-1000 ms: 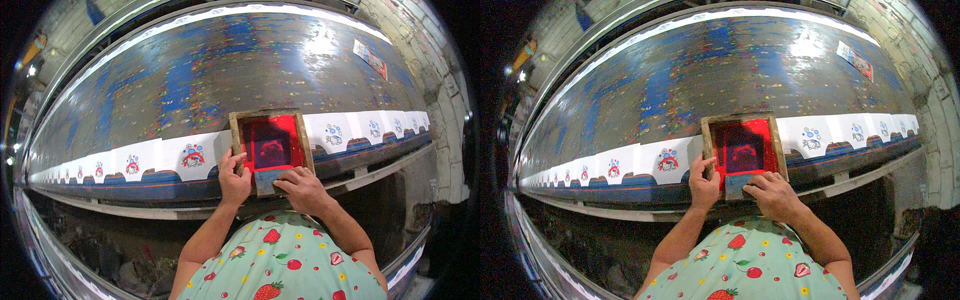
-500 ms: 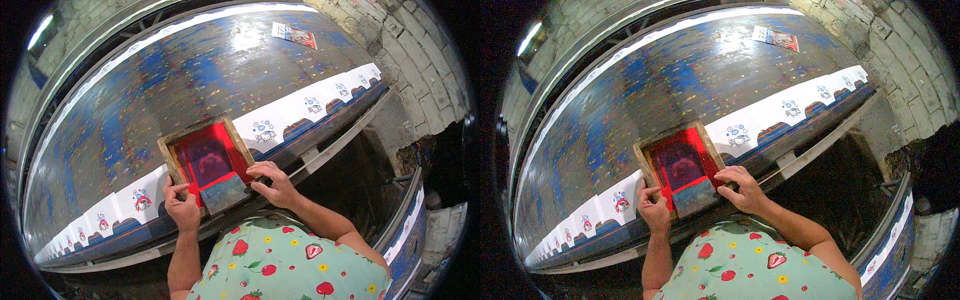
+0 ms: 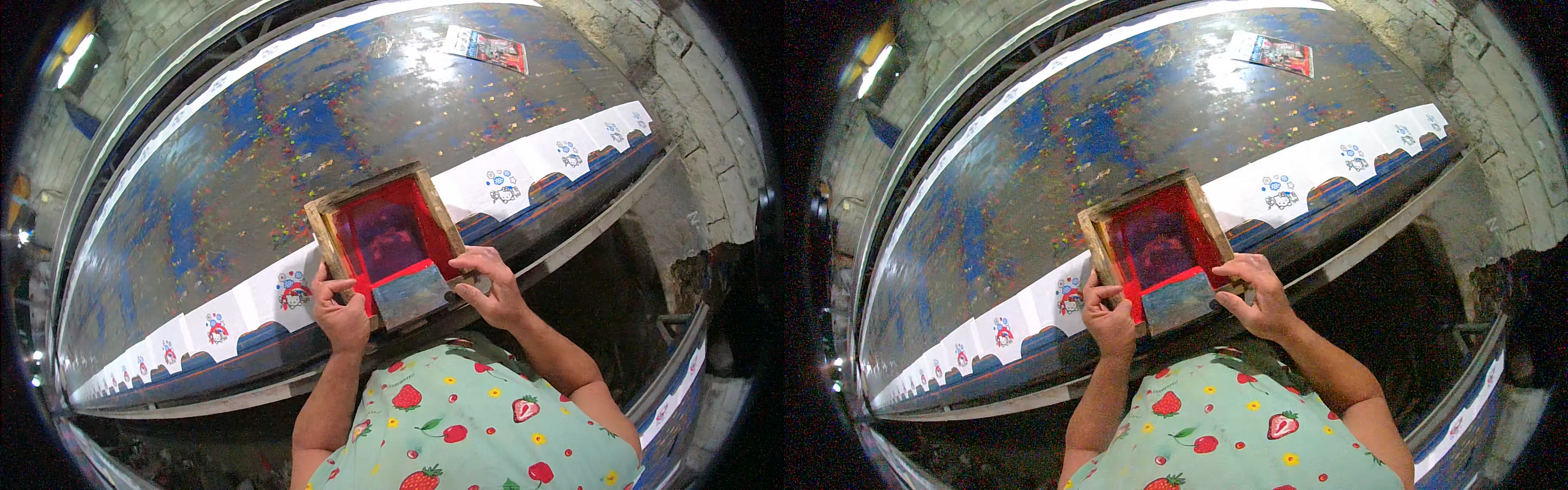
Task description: The person holds a wooden screen-printing frame with red ink and repeatedly rubs a small block across the mesh to transfer ink onto a long sheet of paper with printed cartoon motifs. The person moves the frame along the sheet and continues the same rubbing motion throughout the clip.
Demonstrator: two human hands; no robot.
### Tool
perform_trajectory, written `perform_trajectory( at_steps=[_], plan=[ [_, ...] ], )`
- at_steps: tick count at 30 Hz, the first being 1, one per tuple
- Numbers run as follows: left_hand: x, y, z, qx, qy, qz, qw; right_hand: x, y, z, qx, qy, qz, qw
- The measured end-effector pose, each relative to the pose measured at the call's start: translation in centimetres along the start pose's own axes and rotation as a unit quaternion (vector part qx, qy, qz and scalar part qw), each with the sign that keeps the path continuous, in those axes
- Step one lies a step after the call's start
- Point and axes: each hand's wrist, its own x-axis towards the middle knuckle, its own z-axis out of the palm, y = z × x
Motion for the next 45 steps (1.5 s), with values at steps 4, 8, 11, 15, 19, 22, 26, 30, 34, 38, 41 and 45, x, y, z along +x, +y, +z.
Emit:
perform_trajectory(
  at_steps=[4,8,11,15,19,22,26,30,34,38,41,45],
  plan=[
    [-0.7,-0.4,1.6,-0.016,0.007,-0.036,0.999,0.0,0.7,-1.6,0.028,-0.008,0.011,1.0],
    [-0.9,-0.6,1.7,0.031,0.004,-0.05,0.998,0.0,1.0,-2.1,0.007,-0.018,-0.003,1.0],
    [-1.1,-0.6,1.8,0.032,0.001,-0.057,0.998,-0.3,1.0,-2.0,0.012,-0.007,0.005,1.0],
    [-1.2,-0.8,2.0,0.006,0.001,-0.064,0.998,-0.9,1.1,-1.5,0.009,0.019,0.01,1.0],
    [-0.8,-1.1,1.9,0.062,-0.01,-0.051,0.997,-0.9,1.3,-0.9,-0.005,0.054,0.002,0.999],
    [-0.8,-1.1,1.9,0.091,-0.022,-0.041,0.995,-1.0,0.9,-0.3,-0.048,0.091,-0.002,0.995],
    [-0.9,-0.7,2.1,0.066,-0.019,-0.046,0.997,-1.6,-0.3,-0.1,-0.103,0.132,-0.021,0.986],
    [-0.9,-0.5,2.3,0.06,-0.017,-0.042,0.997,-2.8,-1.8,0.2,-0.094,0.166,-0.002,0.982],
    [-0.8,-0.8,2.4,0.042,-0.021,-0.034,0.998,-4.5,-2.6,1.0,-0.08,0.184,0.016,0.98],
    [-0.7,-1.2,2.3,0.033,-0.033,-0.054,0.997,-6.1,-3.2,2.1,-0.067,0.183,0.026,0.981],
    [-0.7,-1.4,2.2,0.026,-0.032,-0.046,0.998,-6.7,-3.6,3.0,-0.052,0.196,0.018,0.979],
    [-0.8,-1.6,2.3,0.027,-0.021,-0.034,0.999,-7.6,-4.3,3.3,-0.08,0.219,0.02,0.972]
  ],
)
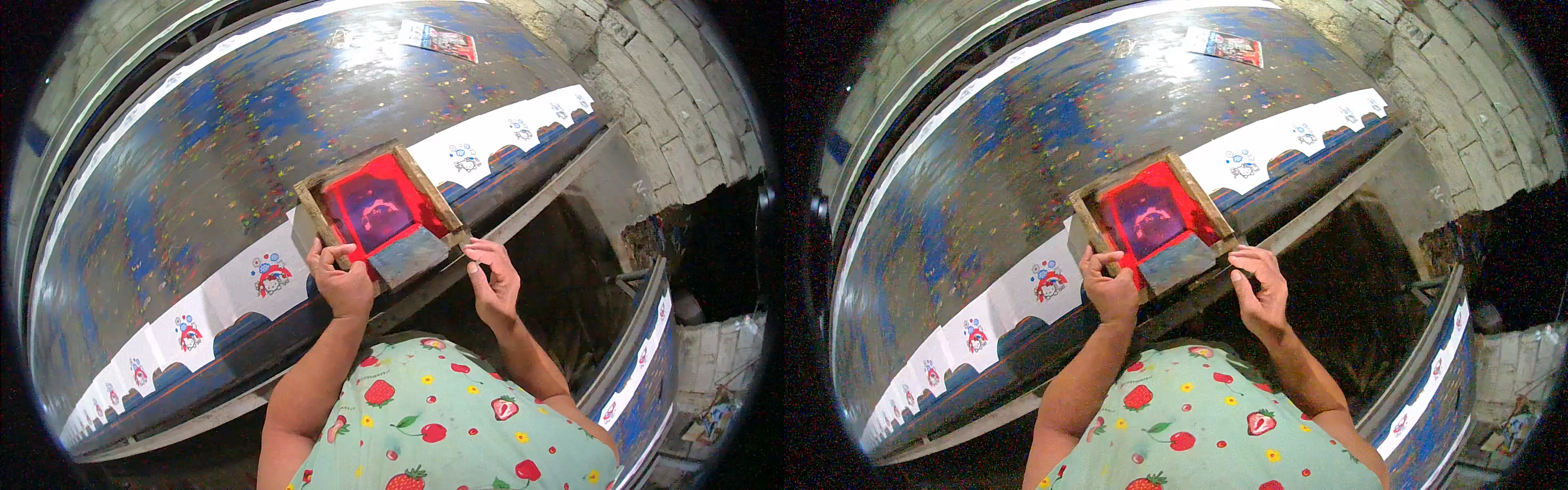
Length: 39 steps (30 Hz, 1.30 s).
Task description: The person holds a wooden screen-printing frame with red ink and repeatedly rubs a small block across the mesh to transfer ink onto a long sheet of paper with printed cartoon motifs. The person moves the frame along the sheet and continues the same rubbing motion throughout the clip.
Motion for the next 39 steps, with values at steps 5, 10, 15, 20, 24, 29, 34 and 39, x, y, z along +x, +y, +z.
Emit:
perform_trajectory(
  at_steps=[5,10,15,20,24,29,34,39],
  plan=[
    [0.2,-0.2,0.0,-0.024,0.009,-0.002,1.0,-0.9,0.3,-1.0,-0.007,0.021,-0.005,1.0],
    [0.1,0.1,-0.1,0.019,0.008,-0.002,1.0,-1.6,1.0,-2.2,-0.014,0.034,0.007,0.999],
    [0.2,0.4,0.1,0.002,0.005,-0.018,1.0,-0.6,0.5,-2.3,-0.031,0.018,-0.022,0.999],
    [0.1,0.4,0.1,-0.005,0.003,-0.025,1.0,2.7,-1.1,-1.4,-0.06,-0.086,-0.163,0.981],
    [0.1,0.5,-0.1,0.019,0.004,-0.021,1.0,5.6,-1.9,-0.1,-0.135,-0.226,-0.238,0.935],
    [-0.1,0.6,-0.1,0.044,0.015,-0.025,0.999,8.4,-0.8,1.9,-0.148,-0.322,-0.267,0.896],
    [-0.1,0.3,-0.5,0.073,0.018,-0.012,0.997,10.7,1.1,2.5,-0.087,-0.306,-0.329,0.889],
    [-0.2,0.9,-0.5,0.009,0.02,-0.051,0.998,11.9,2.7,2.8,-0.059,-0.329,-0.35,0.875]
  ],
)
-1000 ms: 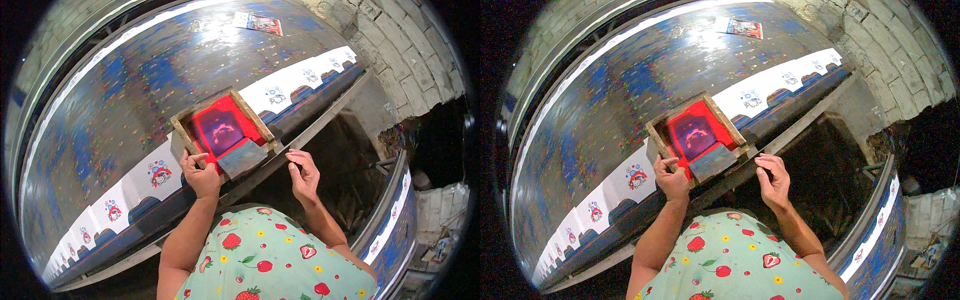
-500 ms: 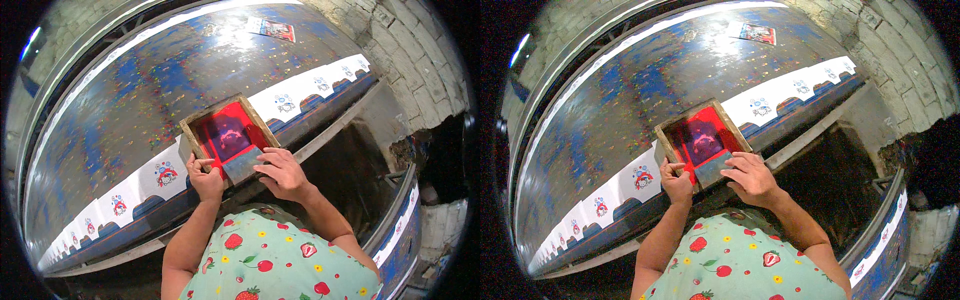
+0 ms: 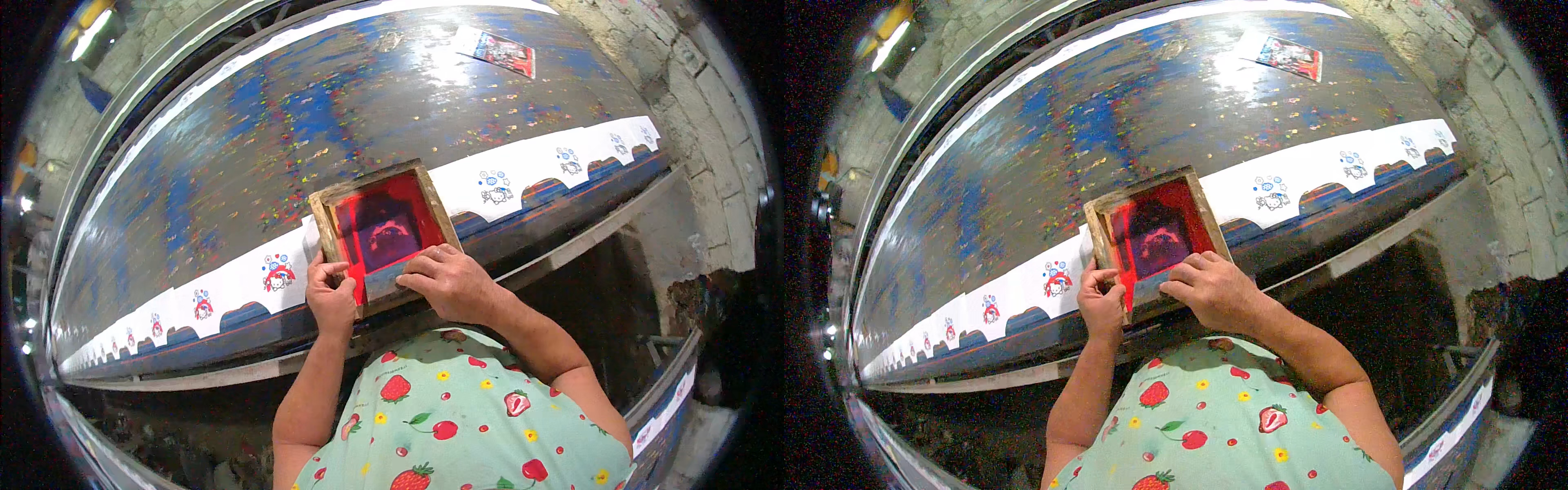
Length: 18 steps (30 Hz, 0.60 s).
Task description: The person holds a wooden screen-printing frame with red ink and repeatedly rubs a small block across the mesh to transfer ink onto a long sheet of paper with printed cartoon motifs. The person moves the frame along the sheet and continues the same rubbing motion throughout the clip.
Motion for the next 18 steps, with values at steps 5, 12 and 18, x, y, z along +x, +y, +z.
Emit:
perform_trajectory(
  at_steps=[5,12,18],
  plan=[
    [-0.2,0.4,0.0,-0.009,-0.002,0.007,1.0,-0.1,1.2,0.4,0.019,-0.024,-0.032,0.999],
    [0.3,-2.1,-0.2,0.012,0.002,0.002,1.0,1.8,2.8,-2.0,0.034,-0.149,-0.053,0.987],
    [0.2,-3.5,0.3,0.022,0.032,0.044,0.998,6.4,7.0,-2.9,0.064,-0.167,-0.029,0.983]
  ],
)
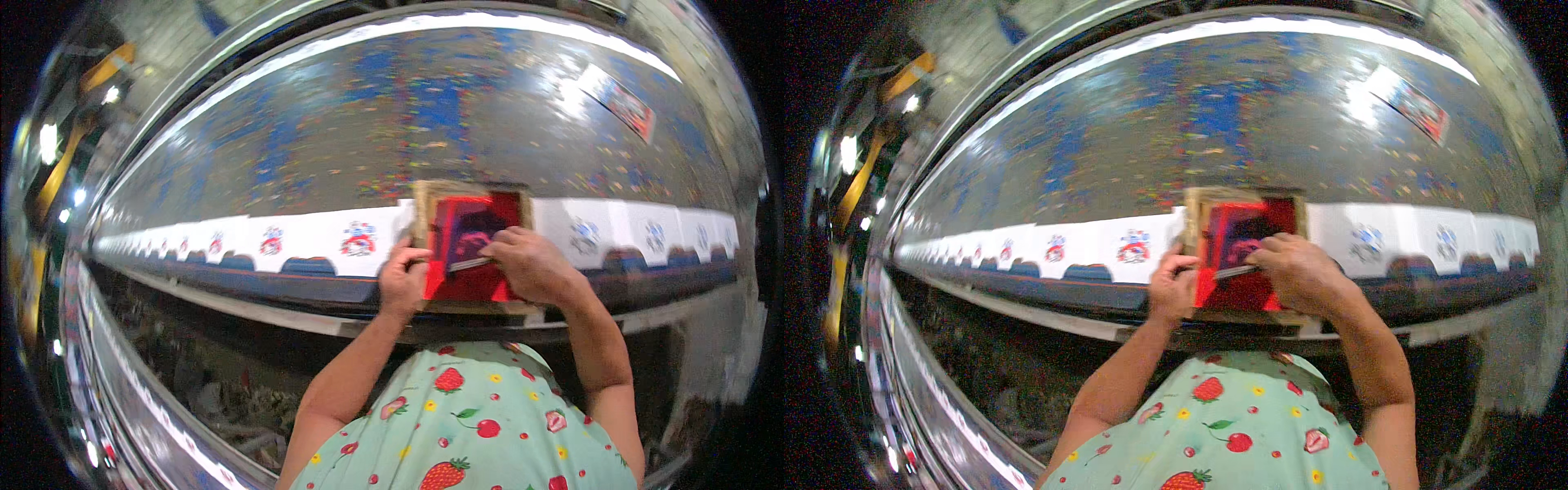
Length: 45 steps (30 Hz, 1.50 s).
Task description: The person holds a wooden screen-printing frame with red ink and repeatedly rubs a small block across the mesh to transfer ink onto a long sheet of paper with printed cartoon motifs. The person moves the frame along the sheet and continues the same rubbing motion throughout the clip.
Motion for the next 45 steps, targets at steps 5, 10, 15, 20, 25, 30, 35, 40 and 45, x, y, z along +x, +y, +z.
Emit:
perform_trajectory(
  at_steps=[5,10,15,20,25,30,35,40,45],
  plan=[
    [-0.1,1.2,0.4,0.013,0.004,0.04,0.999,4.3,2.0,0.6,0.006,0.095,0.025,0.995],
    [-0.1,1.7,0.6,-0.006,-0.011,0.023,1.0,6.2,3.6,1.2,-0.03,0.119,0.066,0.99],
    [-0.3,1.8,0.9,0.001,-0.007,0.013,1.0,4.6,1.9,2.3,-0.041,0.096,0.045,0.993],
    [-0.5,1.7,1.1,-0.003,-0.002,0.014,1.0,1.0,-2.6,4.3,-0.082,0.086,0.034,0.992],
    [-0.4,1.7,1.3,0.002,-0.005,0.011,1.0,-2.3,-6.6,5.1,-0.074,0.062,0.038,0.995],
    [-0.2,1.4,1.3,0.006,0.001,0.027,1.0,-3.2,-8.6,5.3,-0.068,0.038,0.062,0.995],
    [-0.5,1.6,1.4,0.007,0.007,0.041,0.999,-3.8,-9.9,5.1,-0.038,0.023,0.104,0.994],
    [-0.7,2.1,1.6,0.033,0.017,0.062,0.997,-5.4,-8.1,6.2,-0.018,0.143,0.119,0.982],
    [-0.6,2.4,1.3,0.057,0.001,0.052,0.997,-7.6,-6.5,7.4,0.048,0.282,0.29,0.913]
  ],
)
